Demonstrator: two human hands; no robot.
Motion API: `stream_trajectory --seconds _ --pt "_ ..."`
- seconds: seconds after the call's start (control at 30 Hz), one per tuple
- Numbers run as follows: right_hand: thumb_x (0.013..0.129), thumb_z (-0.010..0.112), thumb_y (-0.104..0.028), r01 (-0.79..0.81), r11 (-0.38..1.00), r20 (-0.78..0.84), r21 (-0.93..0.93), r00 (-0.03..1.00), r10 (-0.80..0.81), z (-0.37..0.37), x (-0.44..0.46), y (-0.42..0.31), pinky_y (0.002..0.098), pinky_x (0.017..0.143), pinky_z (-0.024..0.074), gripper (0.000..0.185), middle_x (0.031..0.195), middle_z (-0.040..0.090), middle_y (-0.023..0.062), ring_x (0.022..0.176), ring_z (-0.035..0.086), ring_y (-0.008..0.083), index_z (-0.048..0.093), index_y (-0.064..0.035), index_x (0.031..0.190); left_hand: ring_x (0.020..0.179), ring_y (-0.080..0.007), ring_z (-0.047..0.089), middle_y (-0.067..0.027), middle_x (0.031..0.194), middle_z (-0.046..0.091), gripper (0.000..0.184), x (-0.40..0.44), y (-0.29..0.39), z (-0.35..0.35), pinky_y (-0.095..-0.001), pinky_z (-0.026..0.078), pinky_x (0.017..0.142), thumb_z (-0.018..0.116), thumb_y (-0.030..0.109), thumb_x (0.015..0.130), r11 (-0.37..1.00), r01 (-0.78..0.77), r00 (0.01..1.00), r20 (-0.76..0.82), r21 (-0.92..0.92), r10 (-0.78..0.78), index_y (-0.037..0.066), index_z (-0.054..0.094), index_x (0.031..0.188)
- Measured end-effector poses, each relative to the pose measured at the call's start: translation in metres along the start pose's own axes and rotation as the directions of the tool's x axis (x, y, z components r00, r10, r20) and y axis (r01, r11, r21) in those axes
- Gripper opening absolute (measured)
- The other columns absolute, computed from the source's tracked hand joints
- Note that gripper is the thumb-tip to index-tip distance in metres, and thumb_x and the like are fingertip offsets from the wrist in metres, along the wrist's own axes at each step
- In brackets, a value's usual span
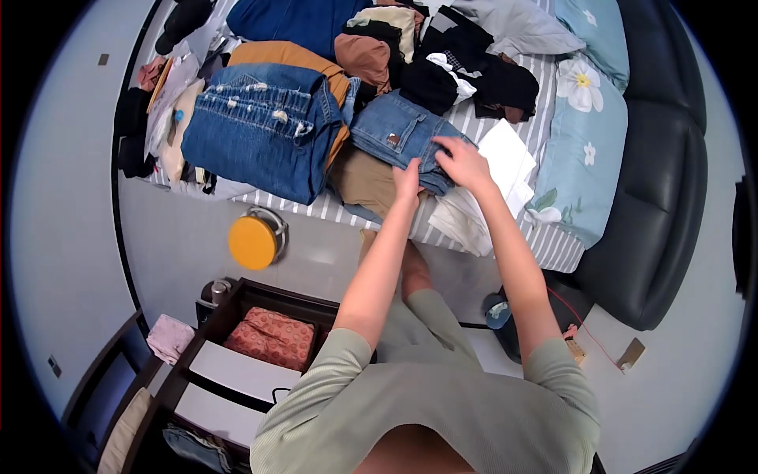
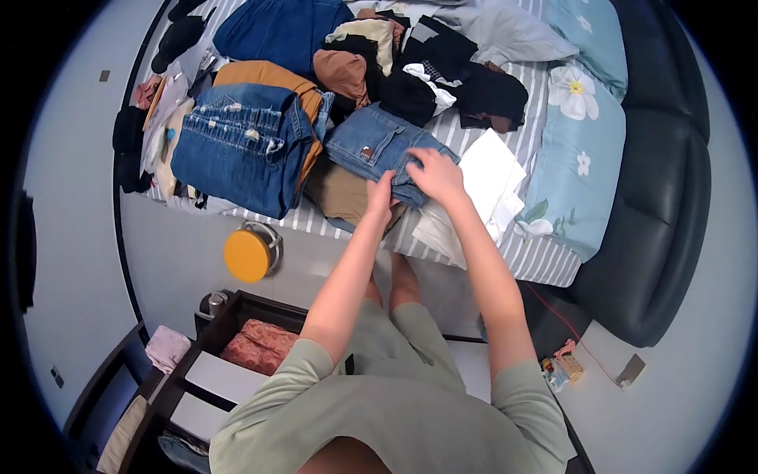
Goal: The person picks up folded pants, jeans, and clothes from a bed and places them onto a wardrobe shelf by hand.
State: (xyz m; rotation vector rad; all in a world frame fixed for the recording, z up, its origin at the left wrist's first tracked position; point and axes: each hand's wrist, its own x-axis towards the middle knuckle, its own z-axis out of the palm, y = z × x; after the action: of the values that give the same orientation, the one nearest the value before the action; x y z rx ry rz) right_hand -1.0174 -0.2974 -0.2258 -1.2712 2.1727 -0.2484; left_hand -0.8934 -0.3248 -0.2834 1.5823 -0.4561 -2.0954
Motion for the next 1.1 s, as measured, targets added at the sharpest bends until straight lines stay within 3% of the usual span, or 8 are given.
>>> stream_trajectory --seconds 0.13,0.27,0.4,0.5,0.63,0.8,0.97,1.1 --pt "0.078 0.05 -0.037 -0.153 0.84 -0.063 -0.521 0.988 0.141 0.028 0.055 0.001 0.0451 0.081 0.0443 0.048 0.114 0.053 0.0106 0.1 0.053 0.0332 0.046 -0.0235 0.125 0.077 -0.0171 0.06 -0.0068 0.098 0.058 0.043 0.005 -0.001 0.001 -0.0297 0.05 0.053 0.058 0.02 0.076 1.0 -0.008 0.999 -0.038 0.026 0.009 0.01 0.044 0.115" --pt "0.075 0.056 -0.03 0.072 0.933 -0.112 -0.353 0.987 -0.118 0.049 0.106 0.002 0.0449 0.08 0.0453 0.055 0.11 0.054 0.0112 0.097 0.053 0.0338 0.041 -0.0248 0.129 0.077 -0.0176 0.061 -0.0078 0.098 0.058 0.044 -0.002 0.002 -0.003 -0.0298 0.051 0.055 0.06 0.02 0.075 1.0 -0.016 1.0 -0.025 -0.025 0.016 0.007 0.043 0.114" --pt "0.076 0.055 -0.03 0.082 0.973 -0.23 -0.218 0.964 -0.133 0.062 0.137 0.008 0.0435 0.081 0.0462 0.06 0.109 0.056 0.0159 0.091 0.057 0.0373 0.034 -0.0268 0.133 0.076 -0.017 0.06 -0.0082 0.098 0.058 0.045 0.005 0.003 -0.012 -0.0284 0.051 0.055 0.063 0.018 0.074 0.999 -0.012 1.0 -0.008 -0.04 0.011 0.005 0.043 0.112" --pt "0.079 0.053 -0.033 0.023 1.0 -0.027 -0.008 0.999 -0.023 0.06 0.153 0.015 0.0432 0.083 0.0452 0.06 0.104 0.059 0.02 0.093 0.057 0.0381 0.031 -0.0262 0.134 0.078 -0.019 0.061 -0.0084 0.095 0.059 0.041 -0.002 0.012 -0.018 -0.0298 0.051 0.058 0.063 0.011 0.072 0.998 0.003 1.0 0.024 -0.056 -0.002 0.004 0.046 0.11" --pt "0.083 0.042 -0.047 -0.143 0.988 0.021 -0.054 0.989 0.144 0.06 0.18 0.026 0.0434 0.086 0.043 0.053 0.103 0.058 0.0229 0.097 0.055 0.0396 0.037 -0.0264 0.131 0.08 -0.0204 0.061 -0.0093 0.096 0.06 0.041 -0.031 0.042 -0.011 -0.0313 0.051 0.063 0.065 0.009 0.071 0.999 0.029 0.999 -0.016 0.014 -0.029 0.001 0.05 0.108" --pt "0.087 0.035 -0.047 0.034 0.991 0.155 0.126 0.986 -0.054 0.052 0.193 0.037 0.0392 0.091 0.0392 0.053 0.107 0.054 0.0285 0.103 0.052 0.0395 0.029 -0.0257 0.136 0.096 -0.0212 0.056 -0.0102 0.104 0.059 0.044 -0.062 0.04 -0.017 -0.0316 0.042 0.084 0.065 0.008 0.069 0.988 -0.045 0.996 0.064 -0.147 0.055 -0.002 0.051 0.11" --pt "0.088 0.034 -0.048 0.012 0.982 0.319 0.189 0.945 -0.073 0.061 0.195 0.044 0.0329 0.099 0.0296 0.059 0.125 0.043 0.0276 0.116 0.043 0.0365 0.019 -0.0239 0.14 0.097 -0.0214 0.055 -0.0105 0.104 0.059 0.047 -0.114 0.033 -0.027 -0.0303 0.039 0.088 0.065 0.006 0.067 0.996 -0.042 0.999 0.031 -0.079 0.044 -0.002 0.051 0.111" --pt "0.086 0.031 -0.054 0.033 0.974 0.32 0.225 0.942 -0.105 0.069 0.185 0.04 0.0371 0.099 0.031 0.063 0.119 0.047 0.0293 0.114 0.045 0.0391 0.015 -0.027 0.14 0.097 -0.0218 0.054 -0.0115 0.105 0.058 0.047 -0.108 0.022 -0.039 -0.0301 0.037 0.089 0.066 0.007 0.065 0.999 -0.034 0.999 0.005 -0.004 0.034 -0.001 0.05 0.109"
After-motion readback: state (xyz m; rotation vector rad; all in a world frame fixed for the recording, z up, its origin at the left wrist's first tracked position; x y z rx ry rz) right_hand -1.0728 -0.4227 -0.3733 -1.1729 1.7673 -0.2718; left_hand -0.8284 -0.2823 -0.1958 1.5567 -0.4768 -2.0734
